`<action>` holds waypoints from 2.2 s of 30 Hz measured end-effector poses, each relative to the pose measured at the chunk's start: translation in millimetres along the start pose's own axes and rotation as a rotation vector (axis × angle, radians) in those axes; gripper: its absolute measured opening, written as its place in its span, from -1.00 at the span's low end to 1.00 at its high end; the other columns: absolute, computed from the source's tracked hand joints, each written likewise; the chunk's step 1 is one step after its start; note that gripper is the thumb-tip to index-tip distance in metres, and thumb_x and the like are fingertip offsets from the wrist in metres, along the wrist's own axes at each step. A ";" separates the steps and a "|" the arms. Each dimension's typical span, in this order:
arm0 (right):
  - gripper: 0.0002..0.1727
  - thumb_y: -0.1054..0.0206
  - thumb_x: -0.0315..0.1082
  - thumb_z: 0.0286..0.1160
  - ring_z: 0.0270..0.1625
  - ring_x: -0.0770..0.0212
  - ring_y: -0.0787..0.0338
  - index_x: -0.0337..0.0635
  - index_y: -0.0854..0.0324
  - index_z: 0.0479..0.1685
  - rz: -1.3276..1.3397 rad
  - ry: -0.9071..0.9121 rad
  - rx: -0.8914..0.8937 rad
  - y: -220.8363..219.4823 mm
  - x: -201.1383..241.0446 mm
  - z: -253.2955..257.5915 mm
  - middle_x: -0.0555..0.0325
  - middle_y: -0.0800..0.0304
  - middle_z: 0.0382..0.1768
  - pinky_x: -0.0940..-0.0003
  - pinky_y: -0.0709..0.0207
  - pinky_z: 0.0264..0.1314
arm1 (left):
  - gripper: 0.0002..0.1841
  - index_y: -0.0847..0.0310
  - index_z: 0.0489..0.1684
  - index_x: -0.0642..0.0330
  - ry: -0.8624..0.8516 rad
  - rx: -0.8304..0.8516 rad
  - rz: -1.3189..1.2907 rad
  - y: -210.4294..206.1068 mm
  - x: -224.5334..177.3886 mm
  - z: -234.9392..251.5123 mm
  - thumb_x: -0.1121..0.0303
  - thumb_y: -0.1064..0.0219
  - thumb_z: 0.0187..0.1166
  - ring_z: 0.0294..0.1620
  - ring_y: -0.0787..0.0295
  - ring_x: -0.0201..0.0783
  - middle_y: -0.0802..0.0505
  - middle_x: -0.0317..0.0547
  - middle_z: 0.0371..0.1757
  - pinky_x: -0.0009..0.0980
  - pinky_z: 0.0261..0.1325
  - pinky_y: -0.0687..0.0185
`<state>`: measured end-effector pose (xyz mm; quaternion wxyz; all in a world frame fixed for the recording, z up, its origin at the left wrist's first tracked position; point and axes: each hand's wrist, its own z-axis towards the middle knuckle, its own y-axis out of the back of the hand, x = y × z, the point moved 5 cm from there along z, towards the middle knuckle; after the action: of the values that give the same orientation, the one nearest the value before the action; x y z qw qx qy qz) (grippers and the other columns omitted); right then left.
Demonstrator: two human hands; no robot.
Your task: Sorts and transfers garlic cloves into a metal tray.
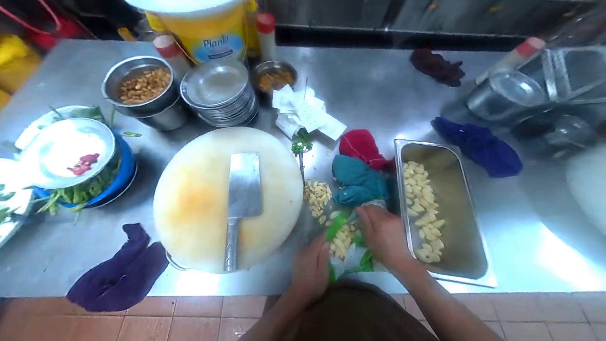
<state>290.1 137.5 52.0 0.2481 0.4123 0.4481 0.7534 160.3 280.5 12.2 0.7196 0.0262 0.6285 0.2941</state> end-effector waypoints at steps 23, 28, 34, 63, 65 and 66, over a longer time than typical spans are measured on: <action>-0.79 -0.28 -0.30 0.59 -0.55 0.45 -0.64 -0.15 -0.81 -0.29 0.417 -0.088 -0.014 56.6 1.1 22.6 0.28 -0.72 -0.55 0.46 -0.57 -0.50 | -0.69 -0.73 -0.10 0.40 0.068 -0.109 -0.079 36.6 -88.4 44.1 0.36 -0.09 0.77 -0.72 -0.59 -0.61 -0.71 -0.33 -0.63 -0.62 -0.66 -0.60; -0.80 -0.25 -0.23 0.58 -0.60 0.63 -0.63 0.01 -0.81 -0.24 0.533 -0.139 -0.007 75.9 17.1 21.0 0.50 -0.70 -0.55 0.66 -0.58 -0.60 | -0.66 -0.73 -0.03 0.22 -0.045 -0.079 -0.060 65.1 -107.6 51.5 0.18 -0.07 0.86 -0.65 -0.60 -0.66 -0.74 -0.36 -0.55 -0.69 -0.62 -0.59; -0.84 -0.29 -0.35 0.57 -0.62 0.54 -0.63 -0.12 -0.76 -0.30 0.595 0.079 0.063 88.4 74.6 70.8 0.36 -0.67 -0.60 0.63 -0.58 -0.60 | -0.79 -0.80 -0.07 -0.10 -0.022 -0.095 -0.095 132.9 -121.6 76.8 0.19 -0.19 0.79 -0.53 -0.68 -0.68 -0.83 -0.57 -0.38 -0.71 -0.48 -0.66; -0.17 -0.63 0.03 0.31 0.65 -0.51 -0.31 -0.01 -0.49 0.65 -0.072 -0.023 0.633 -93.1 26.0 38.0 -0.34 -0.33 0.67 -0.48 -0.40 0.41 | -0.70 -0.69 -0.23 0.06 0.252 -0.615 -0.422 176.3 -18.7 103.6 0.36 -0.01 0.84 -0.76 -0.41 -0.59 -0.63 -0.43 -0.64 -0.70 -0.68 -0.41; -0.37 -0.52 -0.01 0.45 0.53 -0.47 -0.49 0.04 -0.61 0.54 -0.137 0.033 0.525 -92.9 11.3 16.4 -0.28 -0.48 0.58 -0.41 -0.52 0.30 | -0.71 -0.69 -0.21 0.05 0.266 -0.594 -0.425 175.4 -12.8 94.5 0.35 -0.02 0.84 -0.75 -0.44 -0.59 -0.65 -0.43 -0.62 -0.69 -0.66 -0.44; -0.44 -0.49 -0.03 0.49 0.45 -0.43 -0.56 0.03 -0.65 0.49 -0.155 0.039 0.502 -91.0 5.1 9.2 -0.26 -0.54 0.52 -0.35 -0.58 0.24 | -0.71 -0.70 -0.23 0.06 0.287 -0.595 -0.427 174.7 -9.6 90.3 0.35 -0.02 0.84 -0.76 -0.45 -0.59 -0.66 -0.43 -0.63 -0.69 -0.67 -0.45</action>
<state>295.5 188.9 -23.6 0.1861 0.4107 0.6559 0.6054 174.7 450.3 110.8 0.6457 -0.3563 0.6013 0.3076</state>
